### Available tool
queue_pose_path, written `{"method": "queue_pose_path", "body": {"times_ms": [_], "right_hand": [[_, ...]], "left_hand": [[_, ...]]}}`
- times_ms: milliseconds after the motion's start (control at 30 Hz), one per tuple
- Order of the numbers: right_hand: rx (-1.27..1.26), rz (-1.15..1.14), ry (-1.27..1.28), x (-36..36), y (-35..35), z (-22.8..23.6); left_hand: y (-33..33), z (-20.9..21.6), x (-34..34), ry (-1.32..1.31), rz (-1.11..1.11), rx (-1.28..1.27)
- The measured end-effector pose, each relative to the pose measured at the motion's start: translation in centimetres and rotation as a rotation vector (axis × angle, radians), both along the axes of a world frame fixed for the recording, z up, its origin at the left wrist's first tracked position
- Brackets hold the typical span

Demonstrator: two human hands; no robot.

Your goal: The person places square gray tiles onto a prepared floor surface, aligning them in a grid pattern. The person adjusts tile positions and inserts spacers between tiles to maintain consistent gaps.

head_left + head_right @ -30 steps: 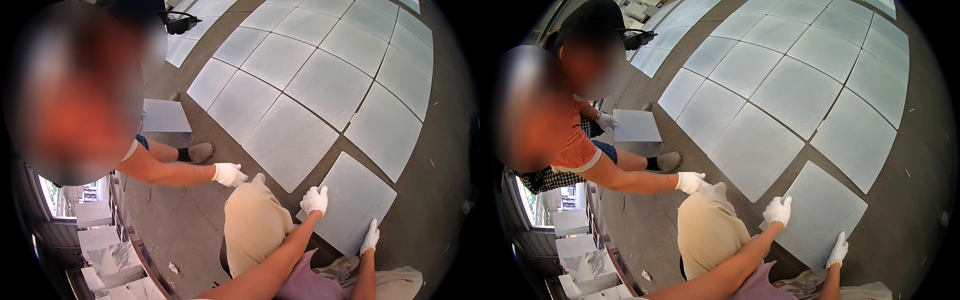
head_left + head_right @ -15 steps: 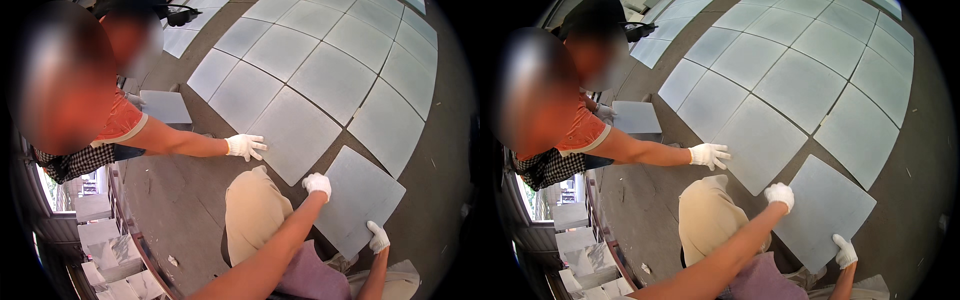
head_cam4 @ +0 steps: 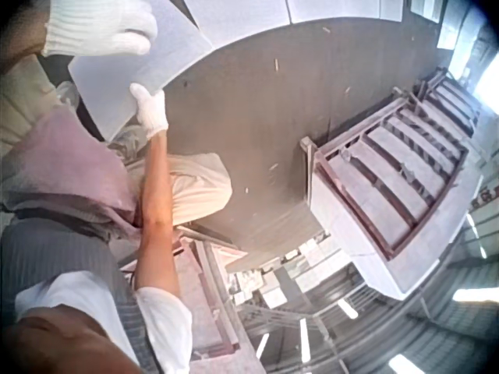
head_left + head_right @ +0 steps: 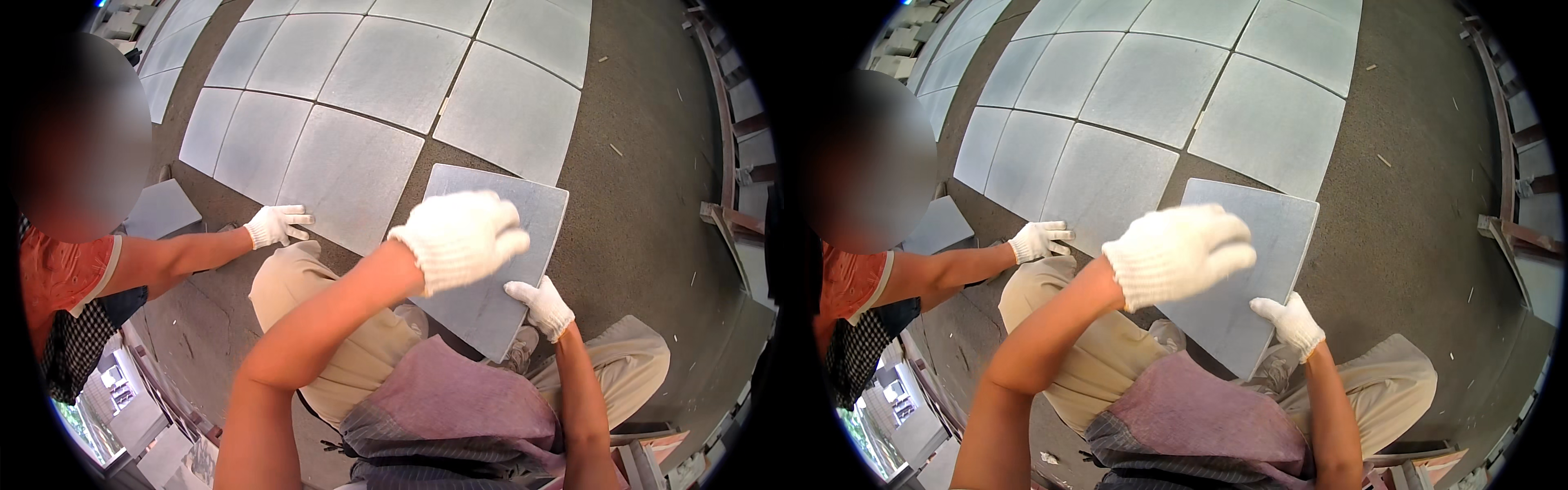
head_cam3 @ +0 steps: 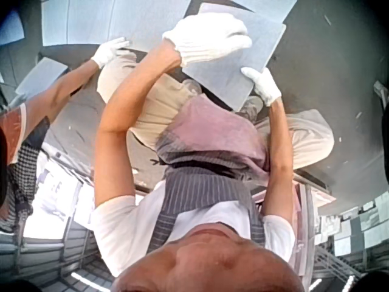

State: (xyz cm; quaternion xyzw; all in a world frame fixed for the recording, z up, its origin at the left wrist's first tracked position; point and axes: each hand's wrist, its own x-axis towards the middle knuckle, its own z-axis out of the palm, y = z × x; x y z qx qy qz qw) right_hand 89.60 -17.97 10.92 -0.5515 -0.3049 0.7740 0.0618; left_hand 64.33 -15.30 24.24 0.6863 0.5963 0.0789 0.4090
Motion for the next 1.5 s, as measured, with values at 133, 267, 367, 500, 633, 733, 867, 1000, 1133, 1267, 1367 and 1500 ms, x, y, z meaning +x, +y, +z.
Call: {"method": "queue_pose_path", "body": {"times_ms": [133,267,367,500,633,733,867,1000,1133,1267,1367,1500], "right_hand": [[0.080,0.018,-0.069,-2.8,-0.3,3.8],[0.071,-0.097,-0.079,-2.1,1.0,6.9],[0.084,-0.295,0.007,1.7,3.0,8.3],[0.088,-0.675,0.164,8.7,5.4,7.0],[0.303,-1.102,0.173,13.0,8.6,3.3],[0.275,-1.399,0.336,18.3,12.6,-2.7],[0.179,-1.621,0.650,23.7,14.0,-7.6],[0.145,-1.859,0.333,21.6,11.3,-10.9],[0.075,-1.866,0.356,22.1,9.5,-16.1],[-0.136,-1.953,0.221,17.6,6.0,-17.5],[-0.016,-1.846,0.270,18.0,6.4,-19.6],[0.075,-1.771,0.359,18.8,6.1,-18.5]], "left_hand": [[-2.6,-0.1,0.5,0.150,-0.196,-0.082],[-3.0,0.6,0.0,0.269,-0.278,-0.234],[-3.1,0.4,-0.3,0.244,-0.281,-0.242],[-2.7,-0.9,-0.2,0.305,-0.299,-0.278],[-3.2,-2.1,0.0,0.295,-0.280,-0.240],[-3.4,-2.3,-0.1,0.287,-0.262,-0.211],[-2.2,-1.3,0.1,0.279,-0.271,-0.242],[-2.7,-1.6,-0.6,0.317,-0.207,-0.263],[-1.4,-0.9,-0.9,0.310,-0.136,-0.140],[-0.8,1.1,-2.4,0.173,0.037,0.033],[0.4,1.9,-3.0,0.145,0.123,0.174],[-0.6,2.3,-4.1,0.097,0.168,0.119]]}}
